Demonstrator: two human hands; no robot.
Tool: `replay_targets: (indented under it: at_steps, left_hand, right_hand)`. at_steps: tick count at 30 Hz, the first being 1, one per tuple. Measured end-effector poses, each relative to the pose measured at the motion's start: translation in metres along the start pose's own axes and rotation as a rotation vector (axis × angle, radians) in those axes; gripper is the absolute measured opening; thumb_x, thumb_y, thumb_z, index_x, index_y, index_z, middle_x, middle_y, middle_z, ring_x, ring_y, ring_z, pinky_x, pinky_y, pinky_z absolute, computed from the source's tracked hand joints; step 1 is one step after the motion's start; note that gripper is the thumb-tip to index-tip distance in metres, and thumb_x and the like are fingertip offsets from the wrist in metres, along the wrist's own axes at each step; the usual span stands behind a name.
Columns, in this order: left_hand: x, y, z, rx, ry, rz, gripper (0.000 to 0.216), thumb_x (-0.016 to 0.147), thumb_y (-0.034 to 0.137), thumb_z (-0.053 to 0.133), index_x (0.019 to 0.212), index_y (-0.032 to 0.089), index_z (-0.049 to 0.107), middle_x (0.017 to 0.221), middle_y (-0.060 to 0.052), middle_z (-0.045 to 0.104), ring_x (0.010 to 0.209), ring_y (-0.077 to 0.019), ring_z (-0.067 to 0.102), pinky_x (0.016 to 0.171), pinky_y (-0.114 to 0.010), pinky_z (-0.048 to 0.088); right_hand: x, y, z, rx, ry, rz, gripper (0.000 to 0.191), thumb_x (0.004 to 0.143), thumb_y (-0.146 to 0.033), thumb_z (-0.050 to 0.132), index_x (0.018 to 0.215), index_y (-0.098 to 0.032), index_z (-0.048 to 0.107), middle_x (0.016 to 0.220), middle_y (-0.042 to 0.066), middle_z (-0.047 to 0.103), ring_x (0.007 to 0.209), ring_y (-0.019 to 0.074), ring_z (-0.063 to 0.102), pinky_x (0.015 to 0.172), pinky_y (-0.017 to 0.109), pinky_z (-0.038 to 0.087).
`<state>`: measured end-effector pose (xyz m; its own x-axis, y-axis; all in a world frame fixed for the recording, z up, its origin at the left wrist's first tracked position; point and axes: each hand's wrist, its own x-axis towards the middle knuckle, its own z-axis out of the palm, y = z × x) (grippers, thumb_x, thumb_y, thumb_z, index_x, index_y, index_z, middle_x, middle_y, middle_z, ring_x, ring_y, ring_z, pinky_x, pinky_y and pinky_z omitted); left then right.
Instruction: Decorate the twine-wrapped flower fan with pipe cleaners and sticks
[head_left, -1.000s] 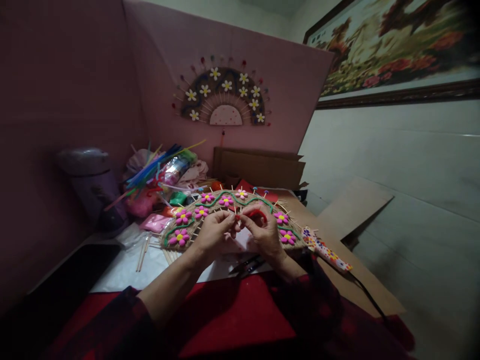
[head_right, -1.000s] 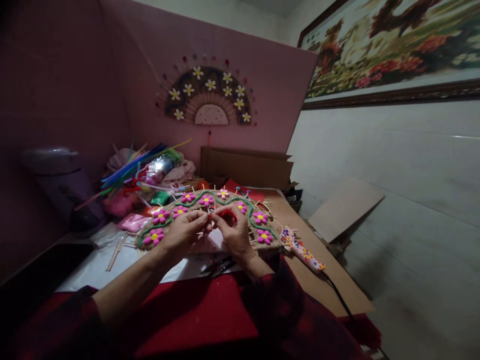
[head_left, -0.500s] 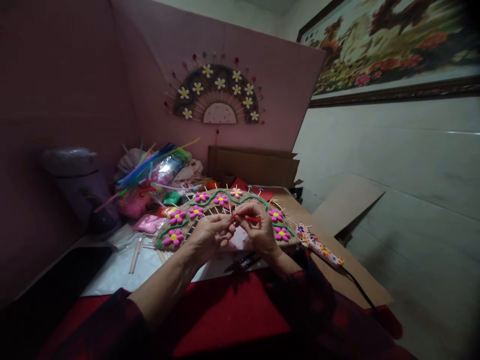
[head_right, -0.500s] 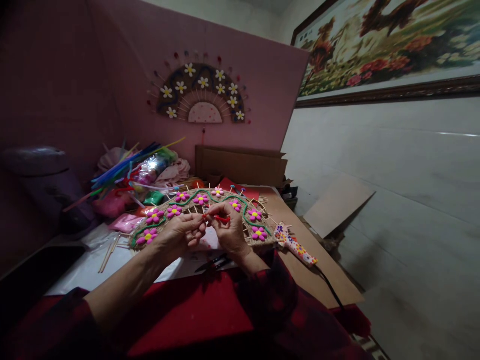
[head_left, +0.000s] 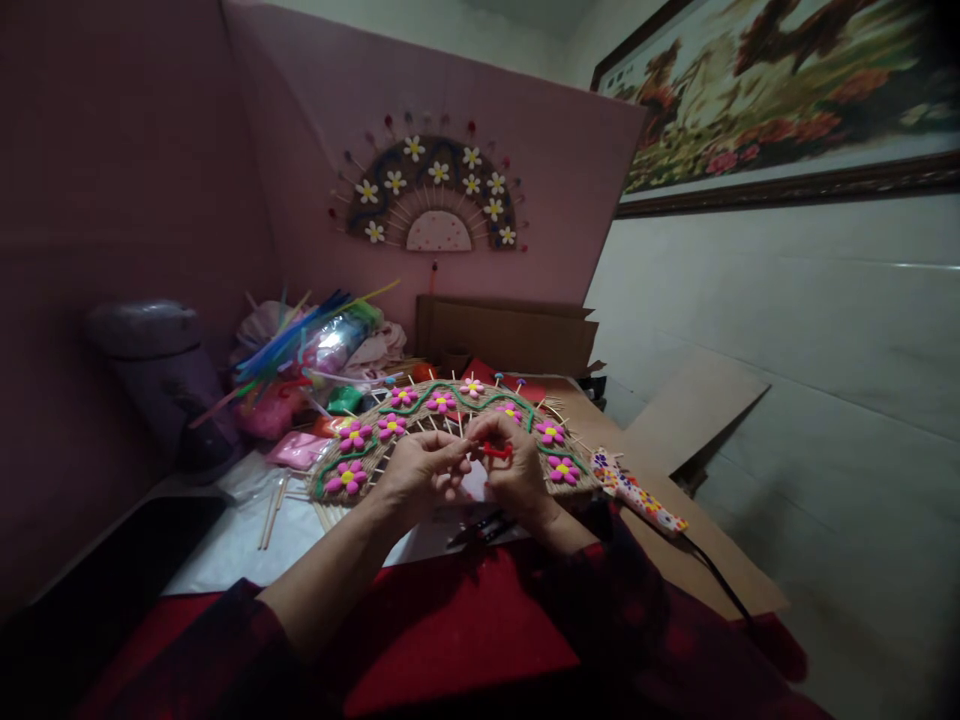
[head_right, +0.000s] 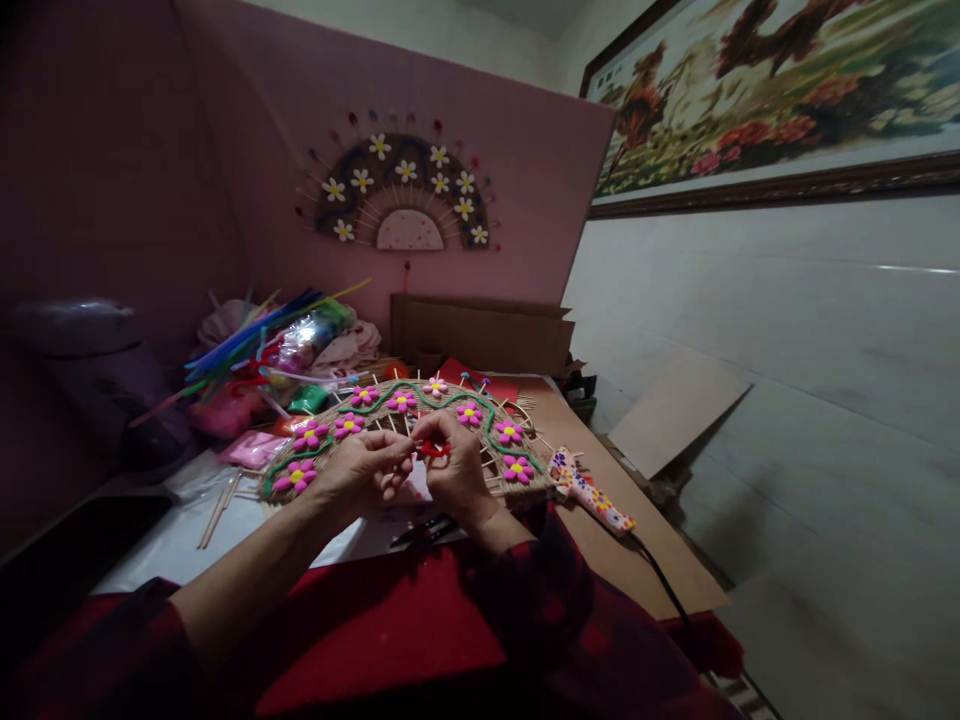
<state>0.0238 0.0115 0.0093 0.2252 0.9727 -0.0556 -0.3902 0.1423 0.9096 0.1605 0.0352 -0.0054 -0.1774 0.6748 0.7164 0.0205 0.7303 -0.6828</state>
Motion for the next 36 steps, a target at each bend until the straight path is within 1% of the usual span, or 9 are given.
replay_targets:
  at_steps: [6,10,13,17,20,27,29,33,36]
  left_hand:
    - [0.000,0.001,0.003,0.009,0.031,-0.001,0.025,0.063,0.031,0.074,0.072,0.012,0.060,0.055,0.001,0.060,0.035,-0.0048,0.048,0.036,-0.018,0.042]
    - [-0.001,0.000,0.004,0.016,0.047,0.004,0.028,0.064,0.034,0.073,0.073,0.013,0.057,0.055,0.002,0.059,0.035,-0.0062,0.048,0.039,-0.022,0.045]
    - [-0.004,0.001,0.006,0.065,0.081,0.037,0.029,0.065,0.037,0.071,0.072,0.014,0.056,0.054,0.003,0.057,0.035,-0.0074,0.048,0.040,-0.025,0.047]
    - [-0.006,0.004,0.011,0.178,0.137,0.138,0.030,0.063,0.039,0.071,0.065,0.013,0.056,0.051,0.003,0.054,0.036,-0.0068,0.046,0.035,-0.019,0.037]
    - [-0.006,0.006,0.013,0.242,0.175,0.217,0.028,0.064,0.036,0.069,0.060,0.012,0.055,0.050,0.002,0.054,0.038,-0.0058,0.044,0.037,-0.017,0.033]
    - [-0.001,0.001,0.007,0.479,0.202,0.400,0.021,0.074,0.030,0.056,0.060,0.015,0.053,0.052,0.002,0.053,0.045,-0.0086,0.046,0.045,-0.020,0.035]
    - [0.000,-0.002,0.004,0.634,0.251,0.469,0.020,0.076,0.028,0.053,0.060,0.016,0.053,0.052,0.002,0.052,0.046,-0.0097,0.045,0.047,-0.021,0.033]
    - [-0.001,-0.006,0.001,0.985,0.341,0.695,0.016,0.075,0.016,0.052,0.060,0.018,0.056,0.057,-0.001,0.053,0.054,-0.0123,0.046,0.055,-0.023,0.031]
    - [-0.002,-0.007,0.002,1.000,0.315,0.765,0.017,0.074,0.014,0.053,0.059,0.019,0.058,0.061,-0.002,0.054,0.062,-0.0146,0.048,0.061,-0.023,0.033]
  right_hand:
    - [0.000,-0.001,0.001,-0.039,0.045,0.049,0.019,0.067,-0.004,0.052,0.078,-0.019,0.054,0.076,0.000,0.056,0.070,0.0140,0.055,0.064,0.026,0.045]
    - [0.002,-0.001,0.001,0.010,0.055,0.137,0.009,0.072,-0.015,0.058,0.079,-0.019,0.055,0.077,0.000,0.057,0.070,0.0140,0.057,0.065,0.026,0.048]
    - [0.003,-0.003,0.002,0.083,0.056,0.207,0.008,0.073,-0.022,0.061,0.078,-0.019,0.055,0.075,0.000,0.058,0.066,0.0134,0.058,0.062,0.026,0.050]
    - [0.003,-0.003,0.004,0.102,0.069,0.237,0.012,0.071,-0.026,0.065,0.076,-0.019,0.056,0.074,0.000,0.058,0.065,0.0135,0.059,0.061,0.026,0.051]
    - [0.002,-0.001,0.004,0.065,0.077,0.238,0.013,0.072,-0.028,0.066,0.077,-0.019,0.057,0.075,0.001,0.059,0.065,0.0139,0.059,0.061,0.027,0.050]
    - [0.001,0.003,0.003,0.004,0.100,0.200,0.012,0.071,-0.026,0.067,0.075,-0.018,0.059,0.074,0.001,0.058,0.067,0.0141,0.058,0.062,0.027,0.048]
    - [0.001,0.003,0.004,0.023,0.097,0.219,0.014,0.070,-0.028,0.067,0.074,-0.018,0.059,0.072,0.001,0.058,0.065,0.0138,0.058,0.060,0.027,0.048]
    - [0.001,0.004,0.008,0.078,0.089,0.304,0.019,0.067,-0.031,0.069,0.072,-0.017,0.057,0.063,-0.002,0.056,0.053,0.0116,0.056,0.053,0.025,0.046]
    - [0.002,0.006,0.009,0.079,0.120,0.332,0.021,0.066,-0.032,0.069,0.070,-0.017,0.055,0.061,-0.003,0.055,0.050,0.0111,0.055,0.049,0.024,0.045]
